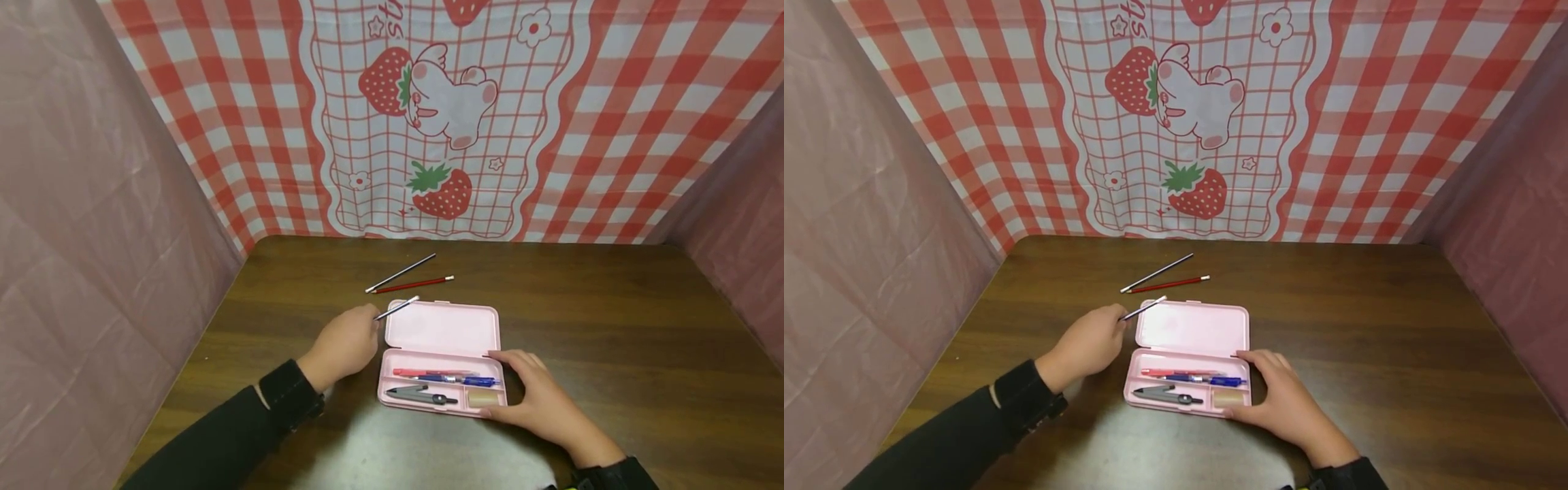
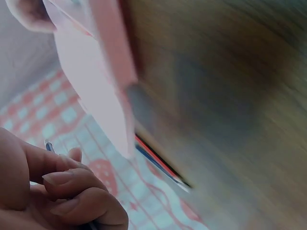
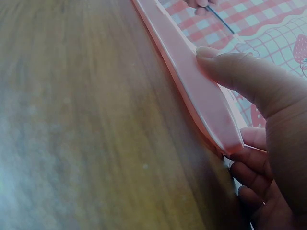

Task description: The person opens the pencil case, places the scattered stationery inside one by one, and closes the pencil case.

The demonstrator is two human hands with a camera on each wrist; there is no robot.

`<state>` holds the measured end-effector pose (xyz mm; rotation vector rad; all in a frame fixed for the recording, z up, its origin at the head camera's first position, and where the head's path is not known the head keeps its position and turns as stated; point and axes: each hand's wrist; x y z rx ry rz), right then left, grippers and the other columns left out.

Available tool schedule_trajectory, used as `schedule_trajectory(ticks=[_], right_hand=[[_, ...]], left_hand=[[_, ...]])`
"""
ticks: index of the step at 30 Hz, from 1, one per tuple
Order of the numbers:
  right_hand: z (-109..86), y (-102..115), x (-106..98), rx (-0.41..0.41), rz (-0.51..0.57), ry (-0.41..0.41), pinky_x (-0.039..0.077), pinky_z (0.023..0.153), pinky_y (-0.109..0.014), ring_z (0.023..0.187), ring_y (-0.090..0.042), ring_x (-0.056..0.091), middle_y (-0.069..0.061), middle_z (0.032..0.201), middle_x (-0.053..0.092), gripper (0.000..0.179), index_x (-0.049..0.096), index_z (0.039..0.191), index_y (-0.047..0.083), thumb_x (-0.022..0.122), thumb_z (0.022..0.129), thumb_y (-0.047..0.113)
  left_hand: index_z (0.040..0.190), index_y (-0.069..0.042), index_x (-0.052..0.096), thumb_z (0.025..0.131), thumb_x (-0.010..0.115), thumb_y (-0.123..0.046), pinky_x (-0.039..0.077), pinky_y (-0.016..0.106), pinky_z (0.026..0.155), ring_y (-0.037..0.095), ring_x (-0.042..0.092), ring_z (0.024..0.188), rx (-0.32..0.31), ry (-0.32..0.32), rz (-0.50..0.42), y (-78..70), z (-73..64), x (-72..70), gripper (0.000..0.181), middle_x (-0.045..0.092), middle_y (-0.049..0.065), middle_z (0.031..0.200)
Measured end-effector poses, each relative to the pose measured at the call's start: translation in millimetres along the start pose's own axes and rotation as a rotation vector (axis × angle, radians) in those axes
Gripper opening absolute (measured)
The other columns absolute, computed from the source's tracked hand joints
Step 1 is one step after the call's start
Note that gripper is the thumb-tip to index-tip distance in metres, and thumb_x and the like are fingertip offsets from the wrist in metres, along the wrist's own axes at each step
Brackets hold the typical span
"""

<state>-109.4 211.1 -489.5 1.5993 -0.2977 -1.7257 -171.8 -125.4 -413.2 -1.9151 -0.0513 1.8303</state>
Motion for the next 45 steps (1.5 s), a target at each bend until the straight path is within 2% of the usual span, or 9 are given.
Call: schedule_trajectory(ticks=[6,10,14,21,29,33,40,45], right_hand=[[0.1,-1.5,-0.3,-0.003,-0.003,-0.001,0.039,0.1,-0.055,0.121,-0.029,0.051,-0.004,0.129,0.062,0.092,0.061,0.136,0.009,0.093,0.066,0.058],[0.7,-1.9,-1.6,-0.004,0.0,-0.005,0.039,0.1,-0.055,0.122,-0.03,0.051,-0.005,0.129,0.062,0.092,0.061,0.136,0.009,0.094,0.065,0.057],[1.0,-2.0,-0.9,-0.007,-0.001,0.006,0.039,0.101,-0.057,0.123,-0.031,0.051,-0.005,0.13,0.062,0.092,0.061,0.136,0.009,0.093,0.066,0.059],[1.8,-4.0,1.7,-0.019,-0.014,0.004,0.039,0.102,-0.055,0.123,-0.028,0.051,-0.002,0.13,0.062,0.092,0.06,0.137,0.011,0.092,0.066,0.061],[1.9,-4.1,-1.8,-0.049,-0.011,-0.013,0.038,0.102,-0.051,0.122,-0.025,0.05,-0.002,0.129,0.062,0.09,0.06,0.136,0.01,0.095,0.066,0.053],[0.6,-3.5,-3.0,-0.048,-0.009,-0.016,0.038,0.101,-0.05,0.122,-0.026,0.05,-0.002,0.129,0.062,0.089,0.06,0.136,0.009,0.095,0.066,0.052],[1.2,-2.7,-2.4,-0.026,-0.008,0.0,0.039,0.101,-0.054,0.122,-0.028,0.051,-0.002,0.13,0.062,0.09,0.06,0.137,0.012,0.092,0.067,0.059],[1.1,-1.3,-2.0,-0.029,-0.015,-0.005,0.039,0.1,-0.05,0.121,-0.025,0.051,-0.002,0.129,0.062,0.089,0.061,0.134,0.01,0.093,0.067,0.058]], left_hand=[[0.115,-0.004,0.067,0.104,0.055,-0.015,0.056,0.04,0.089,0.016,0.065,0.088,0.065,0.074,0.007,-29.0,-0.7,0.2,0.02,0.069,0.005,0.099],[0.115,-0.005,0.068,0.104,0.055,-0.017,0.057,0.038,0.087,0.014,0.065,0.085,0.128,0.059,0.015,-43.2,2.9,2.7,0.02,0.07,0.003,0.099],[0.113,-0.008,0.069,0.103,0.056,-0.016,0.058,0.036,0.081,0.013,0.065,0.082,0.167,0.024,0.076,-52.2,5.8,5.8,0.018,0.07,0.002,0.098],[0.108,-0.012,0.067,0.103,0.057,-0.015,0.058,0.036,0.071,0.016,0.067,0.08,0.178,-0.032,0.203,-56.5,13.1,12.0,0.012,0.068,0.0,0.098],[0.118,-0.01,0.068,0.103,0.056,-0.015,0.056,0.033,0.087,0.015,0.068,0.095,0.287,0.075,0.198,-62.6,13.3,17.3,0.02,0.069,0.001,0.106],[0.118,-0.01,0.07,0.102,0.055,-0.013,0.054,0.032,0.092,0.015,0.067,0.1,0.304,0.069,0.181,-65.2,13.4,24.5,0.022,0.069,0.002,0.108],[0.115,-0.011,0.072,0.102,0.056,-0.012,0.054,0.03,0.09,0.014,0.066,0.096,0.327,0.057,0.191,-68.9,13.8,34.3,0.021,0.068,0.001,0.101],[0.112,-0.01,0.069,0.101,0.057,-0.011,0.053,0.03,0.092,0.015,0.064,0.094,0.342,0.104,0.194,-71.4,13.6,37.4,0.016,0.066,0.001,0.098]])
Point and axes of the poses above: each hand's wrist, its own z-axis towards the middle knuckle, its own x-axis out of the palm, y = z × x
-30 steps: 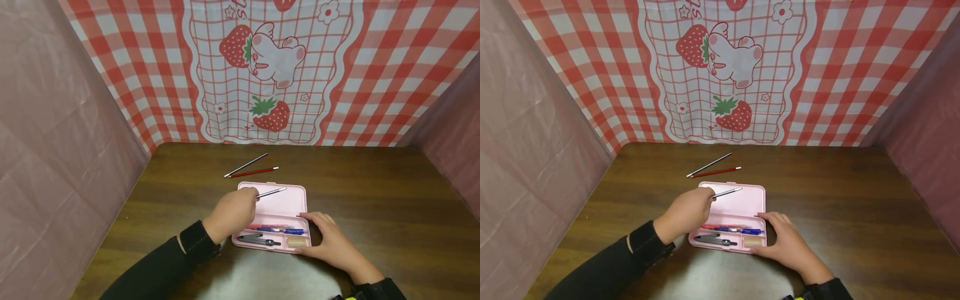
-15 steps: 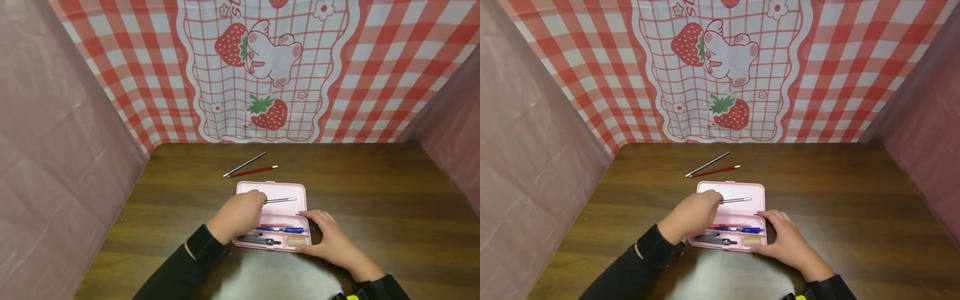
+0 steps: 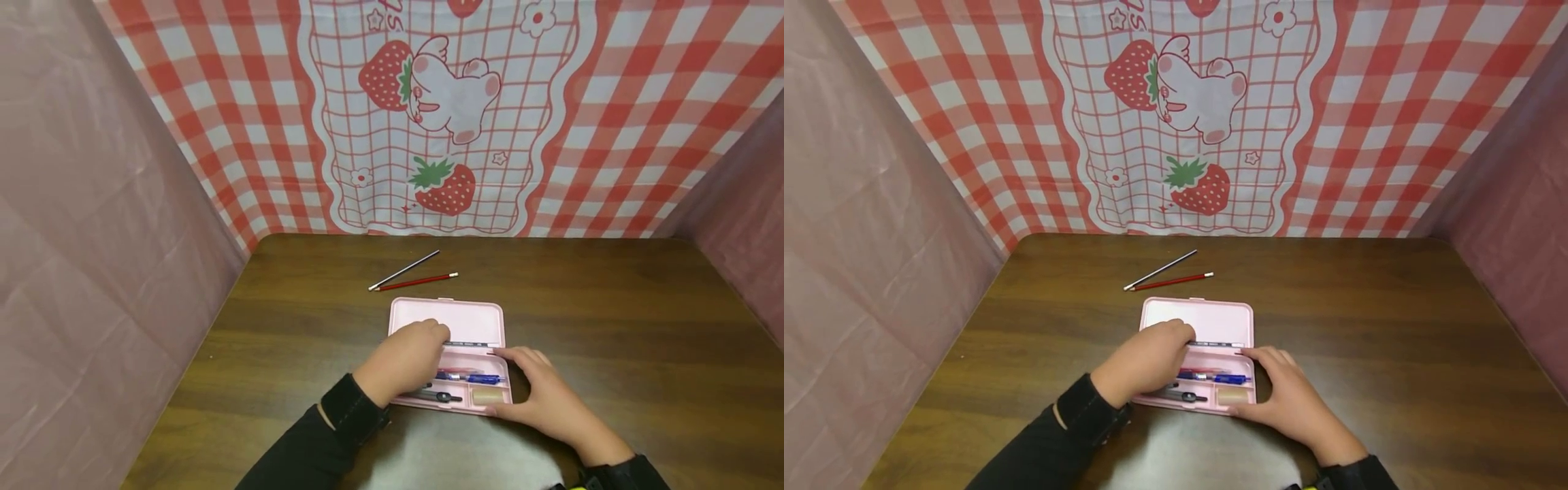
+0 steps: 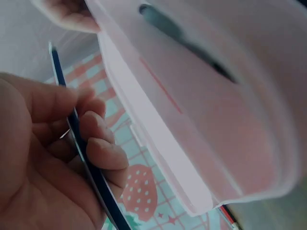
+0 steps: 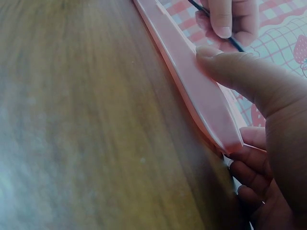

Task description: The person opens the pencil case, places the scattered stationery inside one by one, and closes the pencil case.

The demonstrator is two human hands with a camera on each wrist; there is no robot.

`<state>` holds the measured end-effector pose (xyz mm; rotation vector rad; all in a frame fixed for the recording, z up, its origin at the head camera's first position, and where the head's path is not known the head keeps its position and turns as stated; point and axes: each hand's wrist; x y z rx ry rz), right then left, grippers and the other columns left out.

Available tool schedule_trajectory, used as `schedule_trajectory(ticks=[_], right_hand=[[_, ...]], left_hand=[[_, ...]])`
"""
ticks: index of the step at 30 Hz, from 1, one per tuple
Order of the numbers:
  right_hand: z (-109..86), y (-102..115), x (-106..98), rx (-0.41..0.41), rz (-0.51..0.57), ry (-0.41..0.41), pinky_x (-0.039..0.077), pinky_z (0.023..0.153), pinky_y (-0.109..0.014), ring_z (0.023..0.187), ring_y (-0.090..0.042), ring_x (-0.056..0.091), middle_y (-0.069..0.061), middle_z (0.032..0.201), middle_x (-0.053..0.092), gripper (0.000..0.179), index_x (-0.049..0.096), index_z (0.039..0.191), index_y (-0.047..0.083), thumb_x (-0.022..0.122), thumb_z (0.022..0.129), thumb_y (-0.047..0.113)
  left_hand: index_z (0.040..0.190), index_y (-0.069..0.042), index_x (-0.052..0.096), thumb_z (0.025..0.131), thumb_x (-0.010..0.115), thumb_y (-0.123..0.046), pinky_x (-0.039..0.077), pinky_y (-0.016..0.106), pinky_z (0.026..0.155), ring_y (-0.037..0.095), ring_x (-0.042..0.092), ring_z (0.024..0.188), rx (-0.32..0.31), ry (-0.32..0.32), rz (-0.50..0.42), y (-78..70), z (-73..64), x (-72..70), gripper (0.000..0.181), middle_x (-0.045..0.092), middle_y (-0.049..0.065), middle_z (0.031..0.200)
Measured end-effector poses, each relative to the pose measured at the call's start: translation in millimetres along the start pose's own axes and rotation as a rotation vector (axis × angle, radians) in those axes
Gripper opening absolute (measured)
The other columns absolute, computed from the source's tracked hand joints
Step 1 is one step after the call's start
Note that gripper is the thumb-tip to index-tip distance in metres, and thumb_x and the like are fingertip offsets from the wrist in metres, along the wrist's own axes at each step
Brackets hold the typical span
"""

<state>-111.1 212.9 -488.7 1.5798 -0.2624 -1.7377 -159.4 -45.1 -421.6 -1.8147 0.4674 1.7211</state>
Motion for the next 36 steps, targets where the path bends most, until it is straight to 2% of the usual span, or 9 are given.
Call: schedule_trajectory(ticks=[5,11,16,23,29,36], right_hand=[[-0.3,0.6,0.0,-0.004,-0.003,-0.004,0.039,0.1,-0.049,0.12,-0.025,0.052,-0.003,0.129,0.062,0.09,0.061,0.135,0.008,0.093,0.066,0.056],[-0.1,1.0,0.6,-0.013,-0.002,-0.012,0.038,0.099,-0.048,0.12,-0.025,0.052,-0.002,0.128,0.063,0.09,0.061,0.135,0.008,0.095,0.065,0.054],[0.1,1.9,1.0,-0.011,0.006,-0.007,0.039,0.1,-0.05,0.12,-0.026,0.052,-0.003,0.129,0.063,0.09,0.061,0.135,0.007,0.095,0.066,0.054],[-1.3,1.8,0.4,-0.008,0.009,-0.012,0.038,0.099,-0.049,0.12,-0.025,0.051,-0.003,0.128,0.063,0.089,0.061,0.135,0.008,0.095,0.066,0.052],[-2.0,2.4,-0.2,0.004,0.007,-0.006,0.039,0.099,-0.05,0.12,-0.025,0.051,-0.003,0.129,0.063,0.09,0.061,0.136,0.008,0.094,0.066,0.054],[-1.6,2.3,-0.1,0.004,0.011,-0.007,0.039,0.099,-0.049,0.12,-0.025,0.051,-0.002,0.129,0.063,0.09,0.061,0.136,0.008,0.095,0.066,0.053]], left_hand=[[0.114,-0.01,0.069,0.101,0.058,-0.012,0.051,0.03,0.095,0.014,0.063,0.097,0.003,0.089,0.015,-3.0,2.0,5.4,0.017,0.065,0.001,0.101],[0.12,-0.014,0.071,0.098,0.066,-0.021,0.052,0.033,0.095,0.016,0.066,0.1,-0.031,0.138,0.06,-7.7,3.0,10.8,0.024,0.069,-0.001,0.107],[0.119,-0.017,0.072,0.096,0.068,-0.025,0.054,0.035,0.089,0.017,0.067,0.097,-0.048,0.14,0.134,-10.6,3.8,13.8,0.024,0.071,-0.003,0.106],[0.114,-0.018,0.075,0.097,0.066,-0.026,0.056,0.035,0.082,0.016,0.067,0.09,-0.021,0.126,0.188,-15.7,4.3,18.4,0.021,0.071,-0.003,0.099],[0.113,-0.019,0.076,0.097,0.068,-0.026,0.056,0.035,0.082,0.015,0.067,0.09,-0.009,0.128,0.203,-17.3,3.4,18.4,0.02,0.071,-0.004,0.099],[0.111,-0.022,0.078,0.097,0.067,-0.024,0.054,0.035,0.079,0.016,0.066,0.086,0.018,0.102,0.257,-17.4,3.2,18.5,0.017,0.071,-0.005,0.095]])
Point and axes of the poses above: each hand's wrist, its own z-axis towards the middle knuckle, its own x-axis out of the palm, y = z × x
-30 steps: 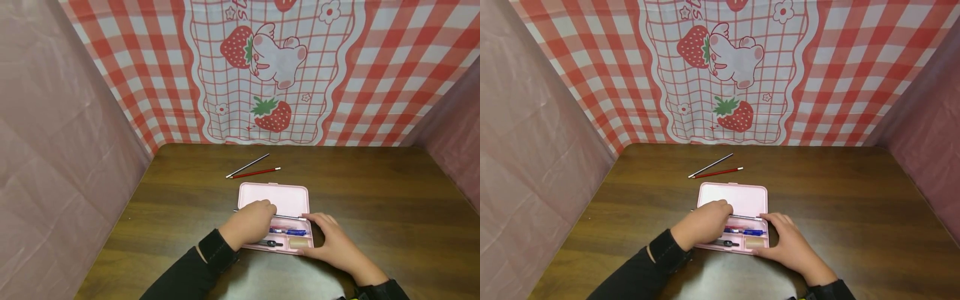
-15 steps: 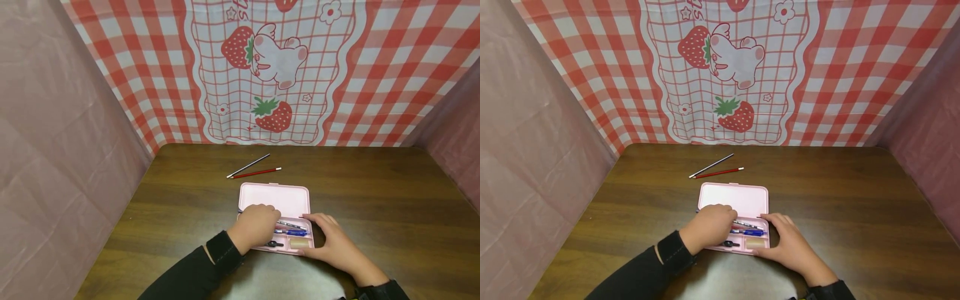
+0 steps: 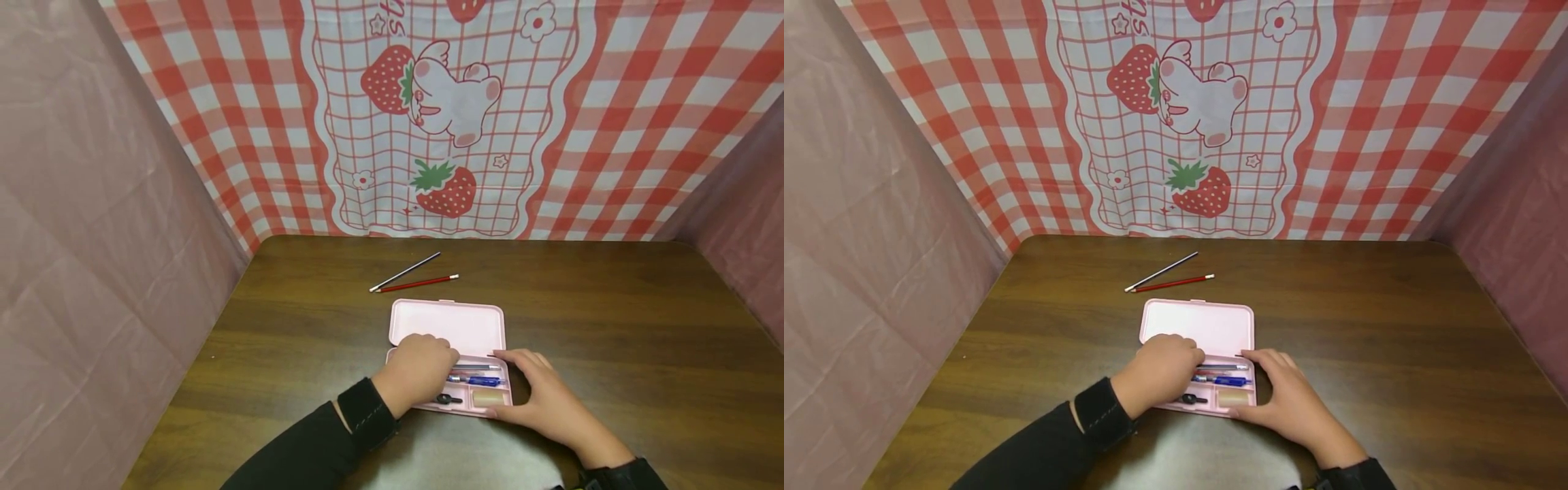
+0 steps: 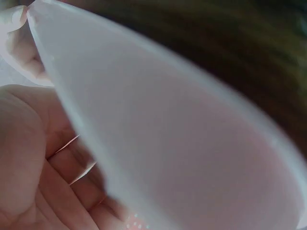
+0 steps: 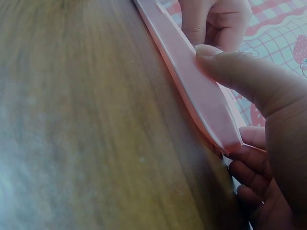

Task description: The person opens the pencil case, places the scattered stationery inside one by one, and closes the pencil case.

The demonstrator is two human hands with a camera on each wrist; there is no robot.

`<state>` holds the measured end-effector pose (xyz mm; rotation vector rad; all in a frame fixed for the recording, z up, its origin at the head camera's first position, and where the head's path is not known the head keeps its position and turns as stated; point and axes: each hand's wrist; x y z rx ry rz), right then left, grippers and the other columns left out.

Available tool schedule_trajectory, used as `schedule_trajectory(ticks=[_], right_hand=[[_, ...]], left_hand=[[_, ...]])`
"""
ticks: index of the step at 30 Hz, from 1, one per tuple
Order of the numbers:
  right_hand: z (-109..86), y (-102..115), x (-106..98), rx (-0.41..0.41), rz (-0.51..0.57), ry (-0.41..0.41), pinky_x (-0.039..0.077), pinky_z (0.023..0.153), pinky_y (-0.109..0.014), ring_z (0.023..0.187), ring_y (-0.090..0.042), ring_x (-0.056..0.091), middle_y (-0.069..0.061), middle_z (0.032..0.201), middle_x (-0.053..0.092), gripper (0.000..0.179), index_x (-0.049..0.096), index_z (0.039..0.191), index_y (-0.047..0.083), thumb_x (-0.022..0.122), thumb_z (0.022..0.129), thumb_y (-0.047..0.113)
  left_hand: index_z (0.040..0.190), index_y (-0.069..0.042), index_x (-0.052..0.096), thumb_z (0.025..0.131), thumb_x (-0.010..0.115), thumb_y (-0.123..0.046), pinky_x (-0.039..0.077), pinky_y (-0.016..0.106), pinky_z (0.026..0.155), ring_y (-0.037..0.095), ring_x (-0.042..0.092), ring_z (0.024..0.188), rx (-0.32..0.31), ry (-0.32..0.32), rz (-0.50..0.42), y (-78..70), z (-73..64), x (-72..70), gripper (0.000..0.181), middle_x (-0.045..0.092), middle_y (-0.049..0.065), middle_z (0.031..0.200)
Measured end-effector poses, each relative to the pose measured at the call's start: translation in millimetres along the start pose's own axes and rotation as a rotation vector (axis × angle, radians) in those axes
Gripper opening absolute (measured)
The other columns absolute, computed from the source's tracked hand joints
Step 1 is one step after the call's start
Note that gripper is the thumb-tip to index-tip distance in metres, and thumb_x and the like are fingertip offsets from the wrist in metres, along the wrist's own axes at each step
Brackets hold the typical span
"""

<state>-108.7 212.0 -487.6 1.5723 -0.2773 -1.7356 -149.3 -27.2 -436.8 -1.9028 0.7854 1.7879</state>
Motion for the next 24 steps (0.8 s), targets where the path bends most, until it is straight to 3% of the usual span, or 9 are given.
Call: schedule_trajectory(ticks=[11,24], right_hand=[[0.0,-0.1,-0.8,0.001,0.004,0.005,0.039,0.1,-0.053,0.12,-0.027,0.052,-0.003,0.129,0.063,0.09,0.061,0.135,0.007,0.094,0.066,0.054],[-0.8,-0.2,-1.6,0.001,0.001,0.003,0.04,0.099,-0.054,0.12,-0.028,0.052,-0.004,0.129,0.063,0.09,0.061,0.136,0.008,0.094,0.066,0.055]], left_hand=[[0.112,-0.023,0.078,0.1,0.066,-0.025,0.053,0.034,0.076,0.015,0.063,0.085,0.055,0.004,0.043,-4.3,-8.0,-5.7,0.018,0.068,-0.003,0.096],[0.113,-0.023,0.077,0.097,0.068,-0.024,0.052,0.032,0.077,0.014,0.061,0.086,0.051,0.027,0.016,-4.3,-10.0,-3.7,0.018,0.067,-0.004,0.097]])
Point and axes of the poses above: each hand's wrist, its own z-axis towards the middle knuckle, its own x-axis out of the palm, y = z × x
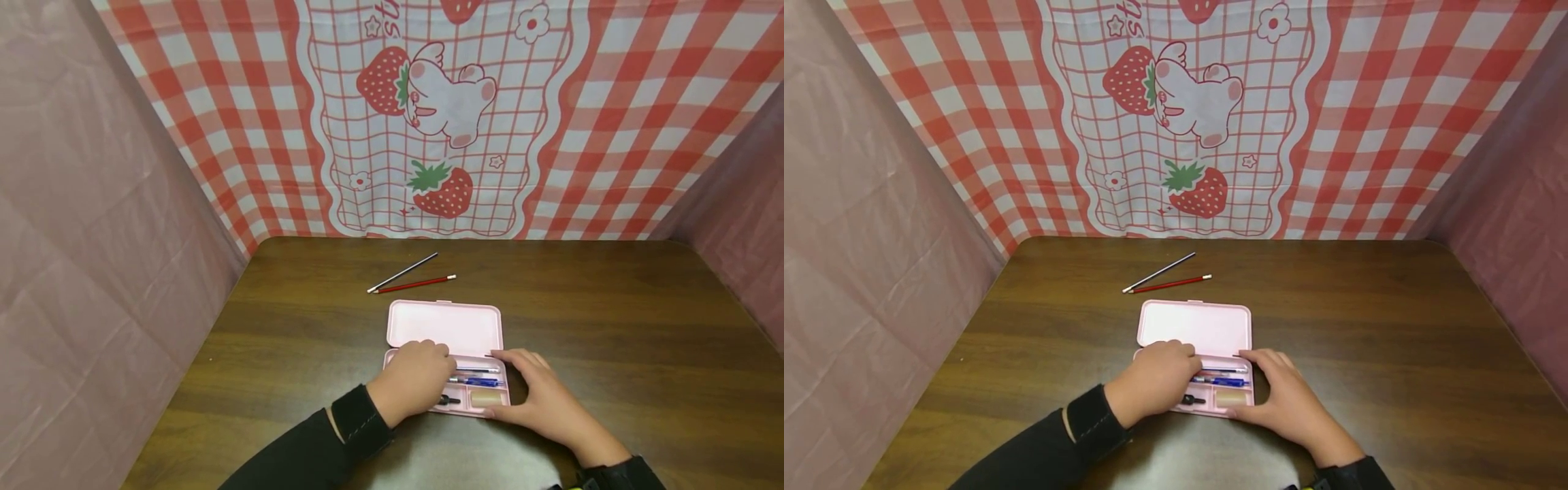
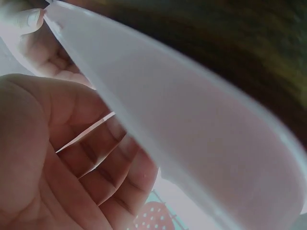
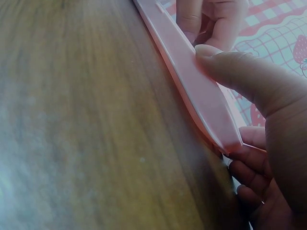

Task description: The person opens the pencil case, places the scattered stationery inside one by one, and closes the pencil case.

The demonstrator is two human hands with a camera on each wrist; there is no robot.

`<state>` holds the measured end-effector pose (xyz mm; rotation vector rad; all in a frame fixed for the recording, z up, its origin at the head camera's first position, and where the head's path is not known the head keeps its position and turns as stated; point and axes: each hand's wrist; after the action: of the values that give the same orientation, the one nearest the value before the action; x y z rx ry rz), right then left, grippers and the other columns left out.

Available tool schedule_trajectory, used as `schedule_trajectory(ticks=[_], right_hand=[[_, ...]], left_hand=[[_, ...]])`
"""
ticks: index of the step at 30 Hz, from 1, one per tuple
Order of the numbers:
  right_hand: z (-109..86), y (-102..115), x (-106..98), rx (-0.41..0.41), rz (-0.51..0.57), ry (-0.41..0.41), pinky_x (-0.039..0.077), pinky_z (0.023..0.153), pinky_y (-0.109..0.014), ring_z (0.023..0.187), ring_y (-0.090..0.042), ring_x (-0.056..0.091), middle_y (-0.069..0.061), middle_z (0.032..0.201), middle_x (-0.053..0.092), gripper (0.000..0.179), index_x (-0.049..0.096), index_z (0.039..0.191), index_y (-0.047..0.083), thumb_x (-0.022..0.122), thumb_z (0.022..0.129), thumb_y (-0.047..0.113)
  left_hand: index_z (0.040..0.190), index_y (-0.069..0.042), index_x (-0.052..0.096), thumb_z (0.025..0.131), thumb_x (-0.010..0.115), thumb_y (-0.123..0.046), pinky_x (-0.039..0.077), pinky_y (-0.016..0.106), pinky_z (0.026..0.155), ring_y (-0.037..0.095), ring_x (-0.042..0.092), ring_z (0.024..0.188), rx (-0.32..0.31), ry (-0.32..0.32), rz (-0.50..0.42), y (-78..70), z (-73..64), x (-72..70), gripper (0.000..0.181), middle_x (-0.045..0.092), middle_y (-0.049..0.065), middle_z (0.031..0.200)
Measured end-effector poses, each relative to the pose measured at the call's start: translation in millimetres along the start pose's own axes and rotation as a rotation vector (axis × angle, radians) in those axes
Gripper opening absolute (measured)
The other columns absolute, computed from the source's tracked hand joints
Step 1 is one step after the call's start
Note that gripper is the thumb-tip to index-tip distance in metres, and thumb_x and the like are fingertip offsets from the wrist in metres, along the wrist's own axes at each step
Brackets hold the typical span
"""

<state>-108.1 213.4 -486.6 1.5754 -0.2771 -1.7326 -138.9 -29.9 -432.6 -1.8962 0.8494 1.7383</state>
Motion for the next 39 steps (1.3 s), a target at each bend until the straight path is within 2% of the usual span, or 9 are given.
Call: schedule_trajectory(ticks=[7,12,15,19,22,26,31,35,39], right_hand=[[0.5,-0.4,-0.5,0.005,0.001,0.001,0.04,0.1,-0.054,0.121,-0.027,0.051,-0.003,0.129,0.063,0.091,0.061,0.136,0.008,0.094,0.066,0.055],[0.5,-1.4,0.4,0.013,0.003,0.008,0.04,0.1,-0.054,0.121,-0.027,0.052,-0.003,0.129,0.063,0.091,0.061,0.136,0.008,0.094,0.066,0.056],[0.8,-1.2,0.1,0.019,0.009,0.014,0.039,0.102,-0.055,0.122,-0.028,0.051,-0.003,0.13,0.062,0.092,0.061,0.137,0.009,0.093,0.066,0.058],[0.1,-0.6,-0.6,0.011,0.006,0.008,0.039,0.101,-0.055,0.122,-0.029,0.051,-0.004,0.13,0.062,0.091,0.061,0.136,0.009,0.092,0.066,0.058],[-1.2,-0.6,-0.5,0.004,0.0,-0.003,0.039,0.1,-0.052,0.12,-0.029,0.052,-0.003,0.129,0.063,0.09,0.062,0.135,0.009,0.093,0.066,0.057],[-1.4,-1.4,1.2,0.012,-0.008,0.002,0.039,0.1,-0.051,0.121,-0.026,0.051,-0.001,0.129,0.062,0.091,0.061,0.136,0.01,0.092,0.066,0.06],[0.5,-2.6,2.9,0.013,-0.003,0.014,0.039,0.101,-0.053,0.122,-0.027,0.052,-0.001,0.129,0.062,0.092,0.061,0.136,0.01,0.091,0.066,0.062],[2.2,-3.2,2.2,0.011,0.002,0.01,0.039,0.101,-0.056,0.122,-0.029,0.052,-0.002,0.129,0.063,0.092,0.061,0.136,0.009,0.092,0.066,0.06],[2.1,-3.2,1.7,0.017,0.002,0.012,0.039,0.102,-0.055,0.122,-0.028,0.052,-0.002,0.129,0.063,0.093,0.061,0.136,0.009,0.092,0.065,0.061]], left_hand=[[0.112,-0.022,0.077,0.096,0.07,-0.026,0.053,0.034,0.078,0.015,0.063,0.086,-0.002,0.013,-0.011,2.8,2.1,-2.6,0.018,0.067,-0.004,0.096],[0.111,-0.019,0.076,0.099,0.065,-0.022,0.054,0.034,0.079,0.014,0.064,0.086,0.016,-0.006,-0.043,13.5,3.5,-6.0,0.017,0.068,-0.004,0.095],[0.107,-0.017,0.075,0.1,0.063,-0.019,0.055,0.033,0.077,0.014,0.066,0.084,0.018,-0.04,-0.037,27.3,3.5,-14.2,0.015,0.069,-0.003,0.092],[0.109,-0.016,0.075,0.1,0.063,-0.018,0.057,0.036,0.078,0.017,0.069,0.091,-0.017,-0.088,-0.004,52.5,7.9,-32.5,0.015,0.072,0.0,0.098],[0.113,-0.014,0.074,0.099,0.064,-0.018,0.057,0.037,0.081,0.019,0.069,0.097,-0.053,-0.095,-0.008,72.1,14.8,-45.1,0.017,0.072,0.001,0.103],[0.112,-0.012,0.072,0.1,0.063,-0.017,0.057,0.037,0.08,0.019,0.068,0.095,-0.068,-0.09,-0.029,95.2,25.9,-51.2,0.015,0.07,0.002,0.102],[0.114,-0.011,0.071,0.101,0.064,-0.018,0.056,0.037,0.084,0.019,0.066,0.095,-0.089,-0.075,-0.048,121.7,44.2,-43.6,0.016,0.068,0.002,0.102],[0.122,-0.011,0.068,0.103,0.062,-0.021,0.054,0.038,0.09,0.021,0.065,0.105,-0.153,-0.037,-0.036,142.3,60.1,-31.6,0.023,0.067,0.003,0.11],[0.125,-0.011,0.065,0.103,0.062,-0.022,0.052,0.038,0.093,0.023,0.062,0.113,-0.238,-0.006,-0.069,156.2,70.7,-20.2,0.025,0.065,0.004,0.116]])
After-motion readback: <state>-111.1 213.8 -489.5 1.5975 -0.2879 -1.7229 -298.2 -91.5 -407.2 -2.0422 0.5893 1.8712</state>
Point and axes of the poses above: each hand's wrist, its own z-axis towards the middle knuckle, its own x-axis out of the palm, y = z × x
